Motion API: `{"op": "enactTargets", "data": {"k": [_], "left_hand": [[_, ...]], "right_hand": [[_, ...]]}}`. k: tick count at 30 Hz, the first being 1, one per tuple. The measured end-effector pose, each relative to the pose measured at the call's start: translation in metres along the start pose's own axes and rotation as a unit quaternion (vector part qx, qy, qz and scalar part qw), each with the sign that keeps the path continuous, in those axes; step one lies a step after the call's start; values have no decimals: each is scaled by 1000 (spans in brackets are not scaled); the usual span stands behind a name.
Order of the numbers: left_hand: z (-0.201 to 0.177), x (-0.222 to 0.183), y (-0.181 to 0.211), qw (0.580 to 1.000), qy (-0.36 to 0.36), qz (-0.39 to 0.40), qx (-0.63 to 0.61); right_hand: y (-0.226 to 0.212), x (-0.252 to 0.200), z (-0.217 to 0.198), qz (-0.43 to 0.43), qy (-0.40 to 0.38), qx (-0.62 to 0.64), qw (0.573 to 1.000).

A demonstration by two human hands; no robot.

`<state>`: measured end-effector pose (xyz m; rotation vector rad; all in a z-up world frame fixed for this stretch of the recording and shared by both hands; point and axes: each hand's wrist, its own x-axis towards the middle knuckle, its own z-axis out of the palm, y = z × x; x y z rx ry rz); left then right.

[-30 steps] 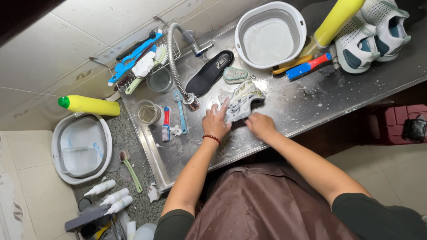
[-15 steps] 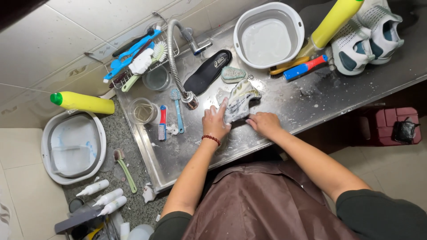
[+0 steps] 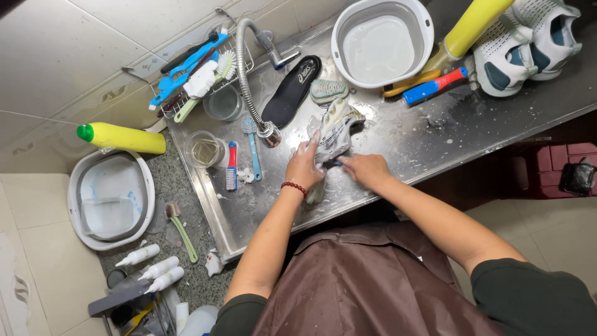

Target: Washing and scrubbing sports sneakers at a sink station using cleaning brushes and detergent solutions.

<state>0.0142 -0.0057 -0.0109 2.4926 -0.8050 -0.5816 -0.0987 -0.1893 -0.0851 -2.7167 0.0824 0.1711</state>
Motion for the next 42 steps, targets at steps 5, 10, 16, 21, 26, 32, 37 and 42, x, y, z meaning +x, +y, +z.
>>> {"op": "enactTargets", "data": {"k": [5,10,16,21,26,32,37,42], "left_hand": [[6,5,-8,1000,18,13,-4],[-2,2,2,1000,-3,-11,-7],[-1,0,0,1000,10,8,-7],[8,0,-4,999,50,12,0],[4,0,0,999,46,20,-1],[19,-1,-8,997,54,28,-42],[16,4,-10,997,58,39,-44],[14,1,-5,997,48,27,-56]], "right_hand": [[4,9,45,-10,52,-11,999],[-1,12,-14,13,-89,-43,995],[3,8,-4,-23,-47,-9,999],[-8,20,-2,21,-39,-35,998],[20,24,-35,-15,-68,-4,998],[9,24,-19,-4,-51,7,999],[20,33,-21,21,-62,18,998],[-4,31,-46,103,-206,86,969]]}}
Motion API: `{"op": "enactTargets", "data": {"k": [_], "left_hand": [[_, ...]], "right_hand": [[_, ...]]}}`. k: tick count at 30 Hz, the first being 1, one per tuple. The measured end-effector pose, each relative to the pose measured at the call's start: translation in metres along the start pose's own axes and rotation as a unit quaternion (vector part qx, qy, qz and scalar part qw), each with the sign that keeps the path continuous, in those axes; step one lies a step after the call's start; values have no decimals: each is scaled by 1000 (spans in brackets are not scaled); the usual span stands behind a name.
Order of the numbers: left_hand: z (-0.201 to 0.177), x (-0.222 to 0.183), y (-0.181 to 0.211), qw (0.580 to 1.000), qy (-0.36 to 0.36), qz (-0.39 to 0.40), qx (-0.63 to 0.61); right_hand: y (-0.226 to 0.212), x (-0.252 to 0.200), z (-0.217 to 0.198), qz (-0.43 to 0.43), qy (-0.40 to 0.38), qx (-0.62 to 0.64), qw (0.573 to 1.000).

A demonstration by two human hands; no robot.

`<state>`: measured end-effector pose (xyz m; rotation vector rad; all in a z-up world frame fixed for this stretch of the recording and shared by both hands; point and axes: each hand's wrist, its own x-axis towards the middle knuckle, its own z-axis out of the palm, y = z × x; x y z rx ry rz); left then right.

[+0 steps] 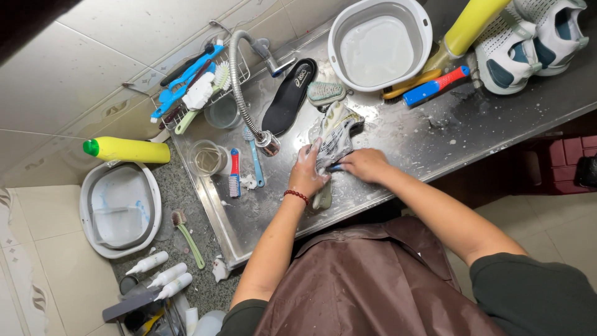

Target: Washing and scrubbing sports sneakers at a sink station using cleaning brushes and detergent solutions.

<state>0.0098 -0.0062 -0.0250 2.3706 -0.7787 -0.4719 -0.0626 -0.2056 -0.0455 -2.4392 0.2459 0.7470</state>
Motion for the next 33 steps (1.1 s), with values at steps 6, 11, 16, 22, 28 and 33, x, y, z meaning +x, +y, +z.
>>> {"op": "enactTargets", "data": {"k": [6,11,16,22,28,33], "left_hand": [[3,-2,0,1000,14,9,-3],[-4,2,4,1000,5,-13,5],[1,6,-8,999,33,19,-9],[21,12,-23,983,91,-122,-103],[27,17,-28,970,151,-81,-171],[28,12,-31,962,137,-107,-211]], "right_hand": [[3,1,45,-103,148,-8,984],[37,-6,23,-99,285,-11,953],[49,5,11,12,261,244,934],[89,61,1,56,205,454,865],[76,91,31,-38,119,275,953],[73,109,57,-94,187,241,948]]}}
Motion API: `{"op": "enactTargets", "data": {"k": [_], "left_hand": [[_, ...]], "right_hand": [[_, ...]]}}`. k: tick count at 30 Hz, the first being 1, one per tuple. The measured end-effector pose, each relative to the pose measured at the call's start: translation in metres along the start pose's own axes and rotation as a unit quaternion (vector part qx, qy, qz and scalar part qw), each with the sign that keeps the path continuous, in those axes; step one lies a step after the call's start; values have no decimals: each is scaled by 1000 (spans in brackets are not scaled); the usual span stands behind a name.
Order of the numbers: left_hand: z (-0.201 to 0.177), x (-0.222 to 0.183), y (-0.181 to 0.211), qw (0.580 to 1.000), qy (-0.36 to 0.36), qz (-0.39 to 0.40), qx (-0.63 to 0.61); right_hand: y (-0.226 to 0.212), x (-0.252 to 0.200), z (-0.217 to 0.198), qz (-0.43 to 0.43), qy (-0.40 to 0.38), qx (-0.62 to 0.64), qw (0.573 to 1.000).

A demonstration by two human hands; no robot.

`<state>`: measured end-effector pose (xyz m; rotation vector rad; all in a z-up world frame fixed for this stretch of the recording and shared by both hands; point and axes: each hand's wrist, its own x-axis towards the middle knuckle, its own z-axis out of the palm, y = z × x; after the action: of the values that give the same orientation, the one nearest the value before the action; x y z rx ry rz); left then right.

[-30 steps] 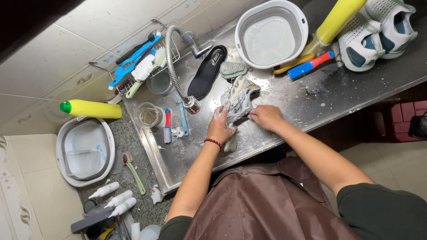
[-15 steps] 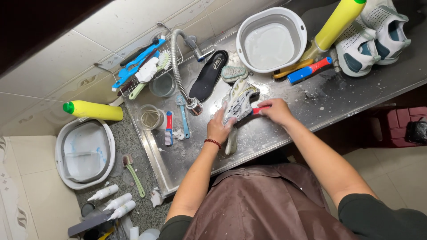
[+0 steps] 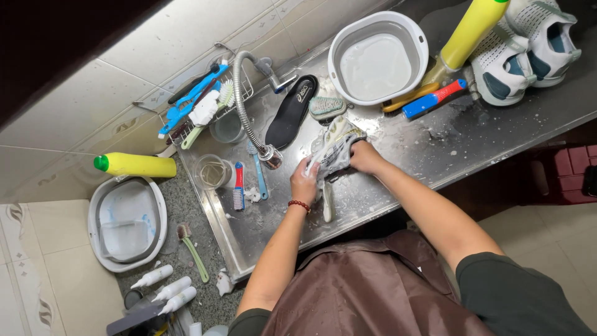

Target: Washing and scrubbing sports sneakers at a sink station using cleaning brushes and detergent solutions.

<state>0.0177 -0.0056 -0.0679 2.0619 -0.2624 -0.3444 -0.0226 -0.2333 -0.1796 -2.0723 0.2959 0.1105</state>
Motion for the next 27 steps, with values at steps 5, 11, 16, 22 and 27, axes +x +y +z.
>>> {"op": "enactTargets", "data": {"k": [5,11,16,22,27], "left_hand": [[1,0,-6,1000,-10,-1,5],[-1,0,1,1000,-9,17,-5],[7,-4,-10,999,14,23,30],[7,3,-11,999,6,47,19],[9,1,-14,998,2,43,43]], "right_hand": [[34,3,-6,31,-47,40,998],[-20,-39,-29,67,-68,40,995],[-48,-72,-16,80,-41,78,993],[-50,-86,-53,43,15,-32,998],[-108,-103,-43,84,-63,-124,987]]}}
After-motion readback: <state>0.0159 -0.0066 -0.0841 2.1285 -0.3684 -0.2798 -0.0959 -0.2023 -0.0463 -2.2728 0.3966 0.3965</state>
